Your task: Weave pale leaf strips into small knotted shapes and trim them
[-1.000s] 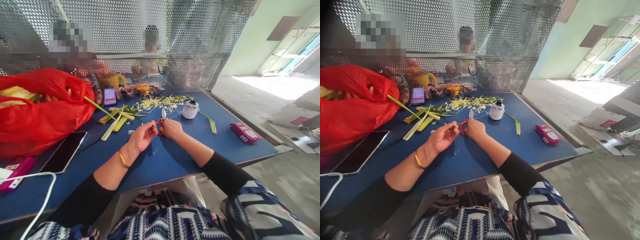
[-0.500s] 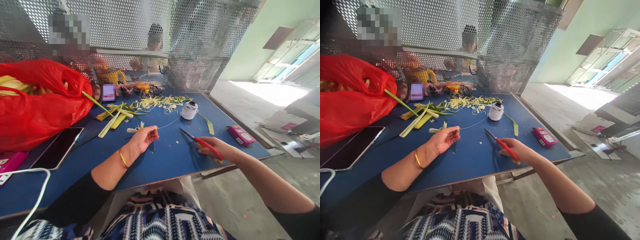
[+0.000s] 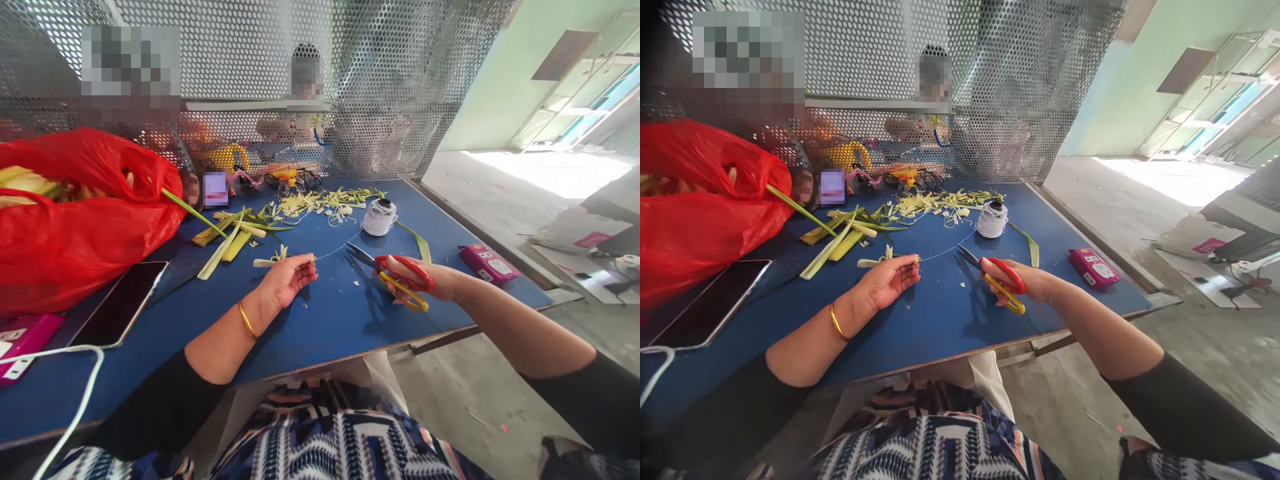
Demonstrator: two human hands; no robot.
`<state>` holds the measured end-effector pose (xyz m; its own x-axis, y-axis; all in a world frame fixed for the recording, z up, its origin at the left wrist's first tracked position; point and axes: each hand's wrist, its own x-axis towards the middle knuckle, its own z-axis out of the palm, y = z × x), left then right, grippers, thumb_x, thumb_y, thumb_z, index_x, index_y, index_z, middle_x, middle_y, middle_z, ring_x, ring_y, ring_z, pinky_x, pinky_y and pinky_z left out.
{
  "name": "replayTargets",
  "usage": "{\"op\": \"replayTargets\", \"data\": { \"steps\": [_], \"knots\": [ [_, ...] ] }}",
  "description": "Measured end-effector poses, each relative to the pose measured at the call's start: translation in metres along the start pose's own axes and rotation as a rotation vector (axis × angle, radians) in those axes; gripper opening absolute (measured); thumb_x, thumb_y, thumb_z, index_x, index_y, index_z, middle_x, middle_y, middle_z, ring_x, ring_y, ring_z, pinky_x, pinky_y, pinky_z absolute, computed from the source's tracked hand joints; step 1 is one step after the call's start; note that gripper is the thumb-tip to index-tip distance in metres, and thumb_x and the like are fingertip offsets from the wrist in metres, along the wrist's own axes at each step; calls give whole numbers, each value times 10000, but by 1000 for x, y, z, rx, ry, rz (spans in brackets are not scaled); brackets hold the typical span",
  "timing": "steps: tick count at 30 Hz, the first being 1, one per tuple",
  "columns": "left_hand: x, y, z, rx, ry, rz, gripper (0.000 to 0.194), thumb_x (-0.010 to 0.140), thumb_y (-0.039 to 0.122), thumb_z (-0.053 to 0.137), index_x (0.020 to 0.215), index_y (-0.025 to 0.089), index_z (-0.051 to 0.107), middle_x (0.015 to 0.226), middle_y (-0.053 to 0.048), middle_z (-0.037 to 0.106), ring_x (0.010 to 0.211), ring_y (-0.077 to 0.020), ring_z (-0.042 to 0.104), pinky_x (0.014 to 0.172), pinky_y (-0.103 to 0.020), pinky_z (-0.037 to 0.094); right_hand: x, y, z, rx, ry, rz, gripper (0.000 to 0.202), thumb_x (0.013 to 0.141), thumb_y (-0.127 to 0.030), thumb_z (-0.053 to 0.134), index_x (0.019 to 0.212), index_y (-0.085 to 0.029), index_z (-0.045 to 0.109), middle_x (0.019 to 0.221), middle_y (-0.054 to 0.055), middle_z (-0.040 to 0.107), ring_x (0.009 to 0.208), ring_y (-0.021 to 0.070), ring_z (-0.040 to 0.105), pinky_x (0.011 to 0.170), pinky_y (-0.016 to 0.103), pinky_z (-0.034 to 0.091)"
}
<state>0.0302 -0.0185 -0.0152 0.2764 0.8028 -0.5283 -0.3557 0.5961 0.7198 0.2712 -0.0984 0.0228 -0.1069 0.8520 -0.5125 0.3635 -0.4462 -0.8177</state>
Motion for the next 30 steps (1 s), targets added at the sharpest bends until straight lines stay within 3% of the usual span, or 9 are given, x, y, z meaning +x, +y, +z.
{"op": "replayTargets", "data": {
  "steps": [5,10,12,16,20,22,24,27,30],
  "knots": [
    [1,0,-1,21,-21,-9,207,819,43,650,623,111,654,519,-14,615,437,-79,586,486,-168,528,26,-9,6,-76,108,7,529,838,-743,487,860,-220,567,622,-36,536,440,98,467,521,294,523],
    [1,0,-1,20,-23,-16,258,872,50,587,628,99,657,514,-15,609,431,-77,580,496,-177,523,38,-13,7,-355,124,-47,504,822,-700,546,670,-222,500,489,-32,472,390,134,473,441,291,439],
    [1,0,-2,23,-30,-22,253,868,51,595,628,102,656,515,-14,610,440,-77,581,502,-174,520,38,-13,9,-536,210,-19,452,828,-656,568,736,-214,558,562,10,573,467,180,569,487,301,453],
    [-1,1,-2,69,-87,-22,217,823,58,660,612,108,653,533,-20,615,449,-82,580,498,-183,515,30,-10,17,-1128,458,80,369,899,-459,553,1107,-164,629,903,142,728,849,295,708,659,333,483],
    [-5,5,-3,137,-168,4,193,834,70,647,645,102,675,556,-24,621,468,-82,573,502,-193,517,18,-16,23,-1355,502,44,306,930,-353,512,1104,-178,694,1108,184,704,1018,329,681,689,345,484],
    [-8,8,-3,164,-196,16,195,834,68,643,645,101,677,561,-23,617,474,-80,568,504,-193,516,20,-23,28,-1238,570,-65,270,903,-316,571,1096,-199,719,1139,157,706,1027,311,675,730,350,498],
    [-9,9,-3,185,-215,26,200,832,67,644,638,101,675,566,-21,613,472,-80,566,501,-194,517,31,-31,35,-938,545,-226,302,878,-254,611,1162,-208,701,1114,106,731,957,245,691,792,337,509],
    [-8,10,-4,207,-227,33,230,849,73,620,625,101,666,575,-21,612,468,-81,570,492,-197,519,60,-38,51,-410,239,-406,398,762,-135,686,1158,-178,682,1121,64,742,786,138,686,750,269,526],
    [-6,11,-6,219,-234,42,226,848,80,621,628,109,663,573,-18,614,473,-80,578,498,-188,518,85,-40,61,-226,53,-393,137,781,-154,650,908,-149,699,849,24,746,661,116,658,646,237,511]
  ]
}}
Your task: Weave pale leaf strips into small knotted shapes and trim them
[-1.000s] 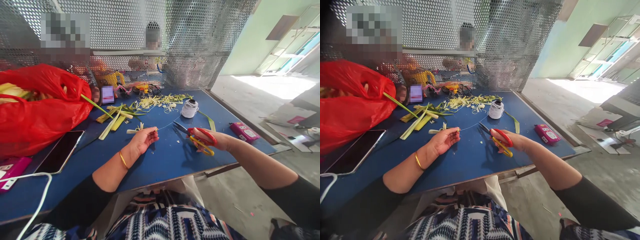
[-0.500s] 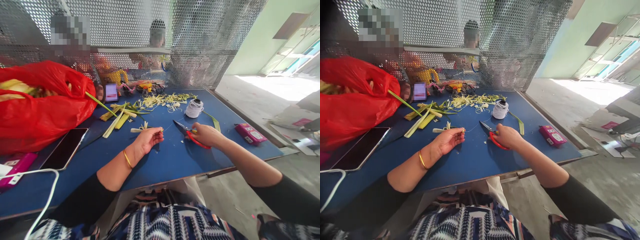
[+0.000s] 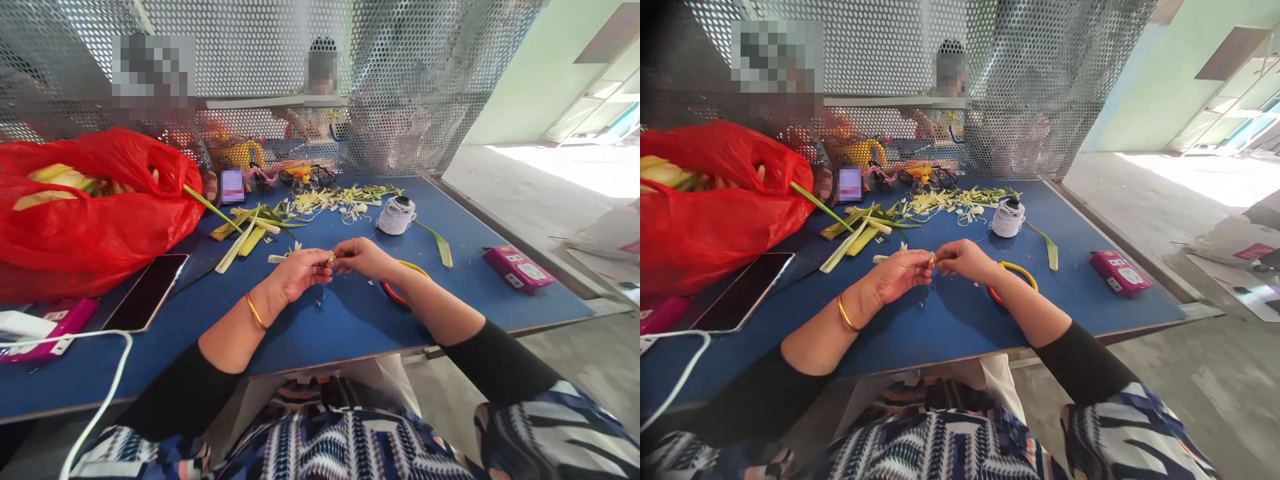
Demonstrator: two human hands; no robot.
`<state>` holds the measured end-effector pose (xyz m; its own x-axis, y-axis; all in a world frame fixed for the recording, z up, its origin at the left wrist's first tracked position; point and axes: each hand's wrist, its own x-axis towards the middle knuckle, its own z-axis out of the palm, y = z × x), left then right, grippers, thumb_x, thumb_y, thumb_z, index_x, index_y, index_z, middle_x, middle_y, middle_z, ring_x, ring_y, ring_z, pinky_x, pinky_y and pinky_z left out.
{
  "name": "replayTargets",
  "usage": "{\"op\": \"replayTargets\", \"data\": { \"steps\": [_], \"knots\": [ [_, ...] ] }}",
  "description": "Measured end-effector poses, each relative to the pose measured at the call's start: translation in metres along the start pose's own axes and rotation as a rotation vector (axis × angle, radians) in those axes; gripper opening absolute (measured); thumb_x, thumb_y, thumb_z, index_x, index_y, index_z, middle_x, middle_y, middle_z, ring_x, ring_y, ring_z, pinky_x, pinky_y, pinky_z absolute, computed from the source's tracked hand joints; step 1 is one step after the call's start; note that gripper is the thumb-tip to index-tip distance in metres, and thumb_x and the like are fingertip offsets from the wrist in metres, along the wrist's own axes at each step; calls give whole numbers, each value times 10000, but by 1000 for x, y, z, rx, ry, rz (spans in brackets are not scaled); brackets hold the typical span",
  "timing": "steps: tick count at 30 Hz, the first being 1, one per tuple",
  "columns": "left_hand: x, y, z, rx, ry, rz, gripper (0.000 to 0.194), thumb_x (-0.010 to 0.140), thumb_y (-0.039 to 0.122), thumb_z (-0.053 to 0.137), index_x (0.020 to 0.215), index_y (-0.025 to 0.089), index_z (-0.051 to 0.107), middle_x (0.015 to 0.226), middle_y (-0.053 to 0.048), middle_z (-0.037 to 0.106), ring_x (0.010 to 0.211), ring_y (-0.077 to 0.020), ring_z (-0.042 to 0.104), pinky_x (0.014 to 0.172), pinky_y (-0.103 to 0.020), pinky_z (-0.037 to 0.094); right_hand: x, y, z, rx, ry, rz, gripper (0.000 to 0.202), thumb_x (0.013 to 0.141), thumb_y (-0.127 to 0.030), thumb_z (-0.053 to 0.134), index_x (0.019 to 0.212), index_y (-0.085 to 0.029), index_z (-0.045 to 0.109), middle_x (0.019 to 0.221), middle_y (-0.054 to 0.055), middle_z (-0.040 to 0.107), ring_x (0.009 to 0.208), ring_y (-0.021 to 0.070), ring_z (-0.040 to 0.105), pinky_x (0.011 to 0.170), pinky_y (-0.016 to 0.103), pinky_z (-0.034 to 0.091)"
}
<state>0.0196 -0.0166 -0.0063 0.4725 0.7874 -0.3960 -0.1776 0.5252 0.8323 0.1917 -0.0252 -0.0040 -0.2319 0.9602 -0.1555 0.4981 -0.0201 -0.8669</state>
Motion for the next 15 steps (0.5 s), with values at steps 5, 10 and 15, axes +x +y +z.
{"op": "replayTargets", "data": {
  "steps": [5,10,15],
  "knots": [
    [-5,13,-5,79,76,48,98,788,80,677,698,117,693,747,-55,718,540,-108,642,496,-203,524,0,3,-16,-454,139,-9,150,854,-176,582,756,-171,695,695,9,700,689,144,647,681,246,461],
    [-11,27,-13,124,183,277,71,687,164,787,684,127,726,734,-40,701,532,-72,581,443,-160,437,-18,-3,-30,-1066,113,-4,278,891,-149,497,913,-221,764,973,61,745,871,200,669,644,267,388],
    [-9,25,-15,119,196,342,187,590,278,844,666,150,732,726,-34,692,541,-66,528,437,-169,381,-31,-9,-37,-1211,222,73,250,858,-141,549,943,-188,779,1003,120,726,852,243,668,616,309,367]
  ]
}}
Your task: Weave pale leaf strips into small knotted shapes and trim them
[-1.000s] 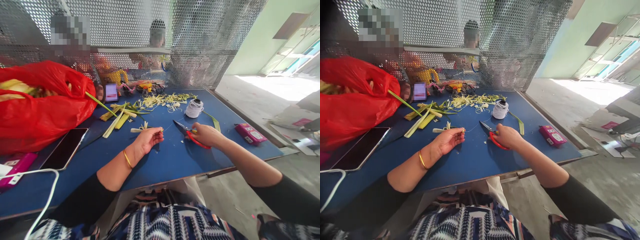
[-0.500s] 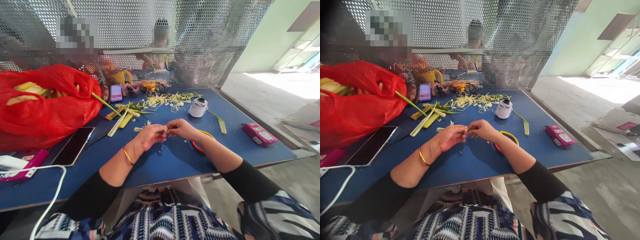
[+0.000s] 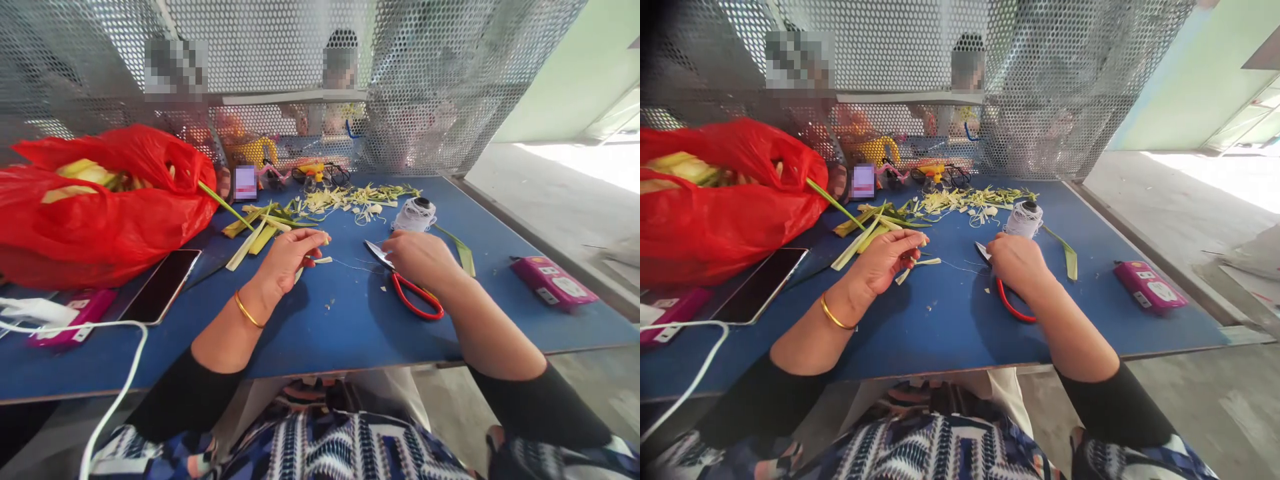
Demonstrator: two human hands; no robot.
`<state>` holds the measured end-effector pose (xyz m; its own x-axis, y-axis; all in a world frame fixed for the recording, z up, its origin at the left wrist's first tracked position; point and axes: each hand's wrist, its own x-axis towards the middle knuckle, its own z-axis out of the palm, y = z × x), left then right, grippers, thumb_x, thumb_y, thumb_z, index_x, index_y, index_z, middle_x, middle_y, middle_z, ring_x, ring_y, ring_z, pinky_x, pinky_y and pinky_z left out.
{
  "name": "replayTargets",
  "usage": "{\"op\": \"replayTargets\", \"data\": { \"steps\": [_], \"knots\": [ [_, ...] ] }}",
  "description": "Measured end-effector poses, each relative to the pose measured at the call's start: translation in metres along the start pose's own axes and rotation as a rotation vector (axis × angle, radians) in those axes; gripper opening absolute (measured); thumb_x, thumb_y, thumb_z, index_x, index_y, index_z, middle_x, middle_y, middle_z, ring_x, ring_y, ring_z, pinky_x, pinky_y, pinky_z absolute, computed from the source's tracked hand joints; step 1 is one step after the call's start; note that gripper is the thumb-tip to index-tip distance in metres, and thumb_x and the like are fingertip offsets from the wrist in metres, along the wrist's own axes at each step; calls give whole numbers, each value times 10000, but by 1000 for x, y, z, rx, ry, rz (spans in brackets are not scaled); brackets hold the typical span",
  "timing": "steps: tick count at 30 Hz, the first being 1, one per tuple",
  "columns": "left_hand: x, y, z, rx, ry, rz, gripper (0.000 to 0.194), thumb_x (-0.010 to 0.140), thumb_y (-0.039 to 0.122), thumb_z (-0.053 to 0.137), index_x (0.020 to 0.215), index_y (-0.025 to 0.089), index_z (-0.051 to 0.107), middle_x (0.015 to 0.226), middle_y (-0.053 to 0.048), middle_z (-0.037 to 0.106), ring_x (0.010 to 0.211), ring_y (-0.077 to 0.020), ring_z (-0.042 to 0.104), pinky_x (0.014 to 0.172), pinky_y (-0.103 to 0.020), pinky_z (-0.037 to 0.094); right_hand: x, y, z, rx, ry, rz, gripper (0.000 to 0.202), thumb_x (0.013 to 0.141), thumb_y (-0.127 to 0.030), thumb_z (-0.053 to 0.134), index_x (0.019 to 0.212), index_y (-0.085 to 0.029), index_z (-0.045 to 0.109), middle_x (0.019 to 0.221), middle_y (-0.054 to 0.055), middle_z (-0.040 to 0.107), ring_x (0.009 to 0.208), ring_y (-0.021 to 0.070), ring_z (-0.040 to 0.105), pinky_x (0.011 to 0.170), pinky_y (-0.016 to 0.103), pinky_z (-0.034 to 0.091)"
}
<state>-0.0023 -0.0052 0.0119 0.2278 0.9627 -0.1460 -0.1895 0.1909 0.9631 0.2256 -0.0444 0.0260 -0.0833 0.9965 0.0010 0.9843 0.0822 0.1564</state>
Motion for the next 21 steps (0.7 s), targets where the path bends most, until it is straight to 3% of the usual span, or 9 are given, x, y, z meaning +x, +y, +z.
{"op": "replayTargets", "data": {
  "steps": [2,5,7,10,15,21],
  "knots": [
    [1,-3,2,-11,18,22,205,570,294,848,663,156,730,746,-37,694,549,-67,519,445,-181,366,-1,0,-3,90,157,55,187,841,-188,609,899,-172,787,983,141,725,873,268,659,687,346,402],
    [1,-8,7,-20,50,82,215,563,319,844,667,167,734,723,-27,677,570,-76,507,470,-198,352,3,-17,-4,597,420,-19,169,836,-293,654,900,-213,789,997,94,744,935,251,647,800,370,437],
    [1,-10,10,-22,62,122,208,567,328,833,665,173,734,666,-6,642,586,-86,500,486,-206,345,9,-37,-2,1045,375,-82,179,797,-353,687,862,-217,784,918,51,760,874,212,655,782,342,458],
    [0,-13,13,-42,93,183,186,574,320,816,659,178,730,633,12,620,590,-88,476,501,-213,332,18,-68,1,1471,211,-56,265,705,-439,749,780,-185,770,747,21,734,722,166,619,727,324,458],
    [3,-13,13,-71,125,294,114,621,288,775,654,187,734,603,24,610,567,-76,425,522,-219,313,26,-88,0,1759,232,94,359,528,-494,857,633,-177,728,630,1,681,662,137,577,709,314,461],
    [6,-16,11,-62,154,276,76,649,267,752,661,193,741,625,18,628,564,-76,418,518,-219,307,31,-95,12,1948,253,121,296,530,-429,871,623,-191,720,646,1,685,692,141,603,776,327,485]
  ]
}}
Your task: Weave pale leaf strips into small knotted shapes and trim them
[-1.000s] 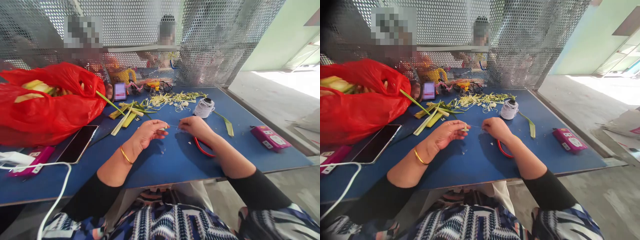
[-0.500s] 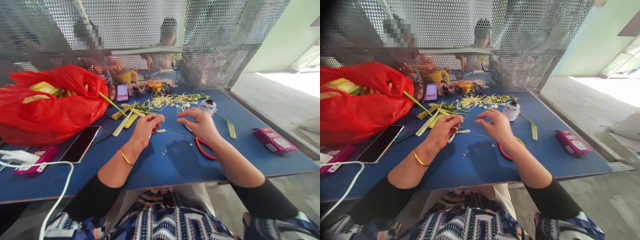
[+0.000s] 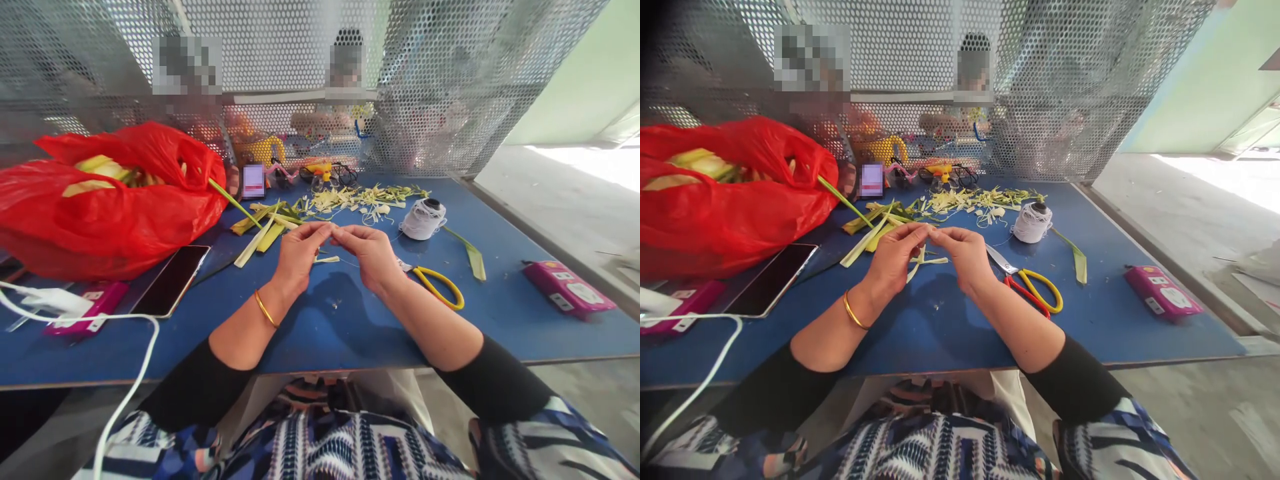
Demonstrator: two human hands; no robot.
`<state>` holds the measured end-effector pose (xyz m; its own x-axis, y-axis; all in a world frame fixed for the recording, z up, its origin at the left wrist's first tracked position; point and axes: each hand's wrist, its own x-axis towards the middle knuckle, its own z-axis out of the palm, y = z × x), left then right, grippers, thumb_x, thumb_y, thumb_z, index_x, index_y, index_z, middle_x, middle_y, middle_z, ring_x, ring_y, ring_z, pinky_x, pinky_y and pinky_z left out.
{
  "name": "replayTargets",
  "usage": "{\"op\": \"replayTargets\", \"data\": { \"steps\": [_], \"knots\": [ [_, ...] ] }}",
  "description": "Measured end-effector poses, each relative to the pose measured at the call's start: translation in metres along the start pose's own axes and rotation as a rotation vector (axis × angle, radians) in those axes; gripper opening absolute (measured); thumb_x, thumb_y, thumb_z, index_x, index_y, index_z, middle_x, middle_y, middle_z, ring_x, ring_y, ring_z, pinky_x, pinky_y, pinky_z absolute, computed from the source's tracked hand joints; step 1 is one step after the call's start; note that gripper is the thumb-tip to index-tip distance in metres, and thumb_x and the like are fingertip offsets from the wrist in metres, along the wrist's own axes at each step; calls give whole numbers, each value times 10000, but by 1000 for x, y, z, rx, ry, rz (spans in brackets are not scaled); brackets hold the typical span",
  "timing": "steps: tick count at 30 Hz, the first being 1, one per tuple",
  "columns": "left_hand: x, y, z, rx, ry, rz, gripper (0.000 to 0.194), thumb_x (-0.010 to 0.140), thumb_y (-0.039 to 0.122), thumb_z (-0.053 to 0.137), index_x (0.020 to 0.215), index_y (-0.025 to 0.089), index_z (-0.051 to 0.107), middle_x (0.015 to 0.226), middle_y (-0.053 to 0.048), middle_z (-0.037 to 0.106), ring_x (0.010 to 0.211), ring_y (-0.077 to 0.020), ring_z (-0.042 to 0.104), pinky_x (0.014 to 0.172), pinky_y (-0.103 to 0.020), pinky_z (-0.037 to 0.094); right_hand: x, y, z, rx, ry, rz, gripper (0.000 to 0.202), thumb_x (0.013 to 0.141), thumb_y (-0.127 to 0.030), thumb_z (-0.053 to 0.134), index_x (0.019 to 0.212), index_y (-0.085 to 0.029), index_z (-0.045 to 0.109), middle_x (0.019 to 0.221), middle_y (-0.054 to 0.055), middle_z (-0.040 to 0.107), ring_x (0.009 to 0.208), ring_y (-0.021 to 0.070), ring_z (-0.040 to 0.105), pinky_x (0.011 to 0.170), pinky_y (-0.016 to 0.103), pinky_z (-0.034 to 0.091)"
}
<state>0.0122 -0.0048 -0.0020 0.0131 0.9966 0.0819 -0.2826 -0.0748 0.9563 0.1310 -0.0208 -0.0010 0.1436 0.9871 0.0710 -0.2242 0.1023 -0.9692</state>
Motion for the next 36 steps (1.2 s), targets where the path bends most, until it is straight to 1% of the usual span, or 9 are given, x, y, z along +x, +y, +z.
{"op": "replayTargets", "data": {
  "steps": [6,11,13,16,19,22,28,32,36],
  "knots": [
    [5,2,-9,181,-47,-27,231,744,407,705,787,189,767,840,-43,728,688,-124,578,577,-234,409,5,15,-3,50,30,-70,205,601,-369,828,615,-203,708,674,-7,680,723,138,585,788,313,472],
    [31,13,-43,859,-132,175,276,703,343,750,928,186,776,873,-62,753,794,-185,647,722,-297,467,19,10,-23,-138,135,-284,127,652,-303,760,611,-210,683,614,-31,603,666,128,506,681,291,434],
    [38,15,-53,1116,-241,127,298,654,342,790,918,201,786,833,-49,749,774,-200,649,715,-310,460,25,10,-29,-183,151,-317,130,657,-306,738,607,-210,666,595,-36,574,643,122,473,641,282,406],
    [38,13,-51,1290,-384,30,264,680,371,775,897,223,793,754,-19,726,728,-192,640,649,-292,421,30,11,-32,-244,137,-313,158,662,-329,721,597,-206,646,579,-37,544,620,117,437,606,278,367],
    [33,7,-41,1410,-428,12,151,709,362,748,756,224,784,637,-7,673,676,-183,609,602,-290,364,30,13,-32,-266,110,-296,173,658,-346,703,588,-201,639,574,-34,534,620,119,430,602,280,353],
    [33,1,-37,1278,-376,18,162,733,340,699,656,207,751,563,0,634,584,-153,554,559,-280,344,30,12,-32,-275,98,-274,184,640,-363,703,582,-202,637,569,-34,540,612,119,429,599,280,352],
    [32,3,-35,414,-160,-103,262,675,425,769,650,170,720,614,-38,676,542,-121,568,552,-253,414,30,-1,-37,-209,100,-256,158,638,-366,738,635,-223,671,712,-2,663,752,168,575,742,323,446],
    [24,7,-27,275,-172,-172,253,685,393,802,660,156,717,634,-47,688,518,-107,582,553,-252,446,26,-11,-38,-187,-27,-231,140,663,-349,749,617,-242,671,823,20,720,1035,228,637,919,369,454],
    [18,9,-22,297,-234,-190,224,715,367,792,685,154,728,629,-47,696,504,-113,606,518,-237,438,18,-15,-33,-222,-163,-204,134,678,-341,747,599,-248,690,752,17,706,1050,232,634,931,369,452]
  ]
}}
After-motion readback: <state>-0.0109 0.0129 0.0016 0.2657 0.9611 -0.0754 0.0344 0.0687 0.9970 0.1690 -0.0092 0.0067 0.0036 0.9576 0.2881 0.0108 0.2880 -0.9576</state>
